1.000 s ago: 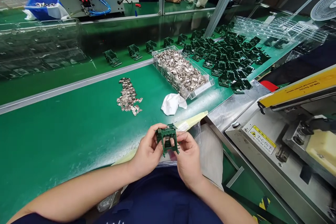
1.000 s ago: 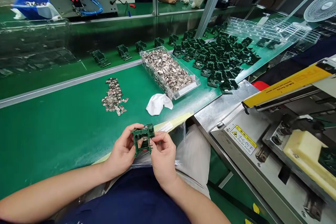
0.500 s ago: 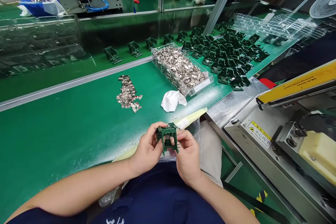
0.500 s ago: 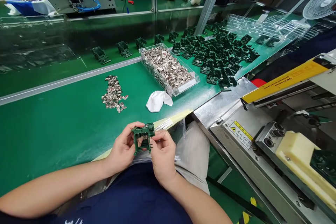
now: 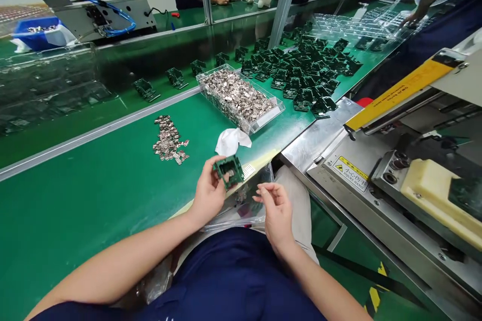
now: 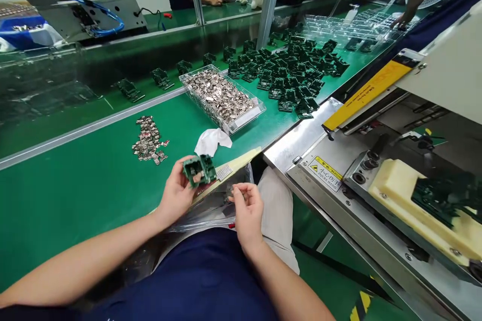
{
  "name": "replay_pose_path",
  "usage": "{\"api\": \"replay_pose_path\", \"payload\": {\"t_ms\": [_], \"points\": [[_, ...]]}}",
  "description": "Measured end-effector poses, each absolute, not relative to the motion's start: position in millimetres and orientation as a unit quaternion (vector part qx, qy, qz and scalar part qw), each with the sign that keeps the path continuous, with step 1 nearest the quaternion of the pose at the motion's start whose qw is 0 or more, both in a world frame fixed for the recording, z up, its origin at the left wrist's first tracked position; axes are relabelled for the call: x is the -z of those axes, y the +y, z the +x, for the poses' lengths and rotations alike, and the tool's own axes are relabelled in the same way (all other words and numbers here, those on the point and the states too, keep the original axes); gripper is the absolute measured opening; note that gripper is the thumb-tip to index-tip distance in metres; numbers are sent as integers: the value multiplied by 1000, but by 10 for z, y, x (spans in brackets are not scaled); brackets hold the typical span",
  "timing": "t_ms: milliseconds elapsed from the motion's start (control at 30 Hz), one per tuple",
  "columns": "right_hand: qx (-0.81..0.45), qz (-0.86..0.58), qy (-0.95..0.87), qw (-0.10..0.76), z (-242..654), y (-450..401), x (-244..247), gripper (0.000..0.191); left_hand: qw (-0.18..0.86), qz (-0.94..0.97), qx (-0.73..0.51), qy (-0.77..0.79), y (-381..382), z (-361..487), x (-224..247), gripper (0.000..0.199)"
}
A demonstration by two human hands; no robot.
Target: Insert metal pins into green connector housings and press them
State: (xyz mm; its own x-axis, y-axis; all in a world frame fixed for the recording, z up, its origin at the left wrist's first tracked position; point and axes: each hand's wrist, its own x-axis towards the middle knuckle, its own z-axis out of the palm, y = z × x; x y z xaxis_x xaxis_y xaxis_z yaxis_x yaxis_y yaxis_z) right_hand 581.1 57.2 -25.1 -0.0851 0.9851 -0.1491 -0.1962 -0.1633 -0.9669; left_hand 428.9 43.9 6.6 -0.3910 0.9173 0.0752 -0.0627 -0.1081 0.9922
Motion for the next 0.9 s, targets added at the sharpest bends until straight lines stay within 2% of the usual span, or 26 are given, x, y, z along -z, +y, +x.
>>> {"api": "replay_pose_path", "payload": {"t_ms": [67, 167, 433, 667, 767, 900], "points": [[-611, -487, -440, 443, 5853, 629, 390, 27, 328, 415, -650, 546, 673, 4319, 1, 39], [-635, -470, -460, 406, 5814, 671, 518, 32, 334, 455, -635, 528, 900, 4390, 111, 39], [-629, -421, -494, 427, 5603, 750, 538, 35, 365, 484, -598, 524, 781, 4481, 122, 38], [-565, -433, -558, 427, 5573, 750, 694, 38, 381, 461, -593, 539, 811, 4480, 157, 40], [-534, -434, -614, 387, 5638, 780, 809, 39, 371, 458, -585, 557, 848, 4481, 189, 41], [-520, -425, -680, 294, 5779, 830, 874, 30, 373, 437, -598, 559, 908, 4472, 172, 42]]}}
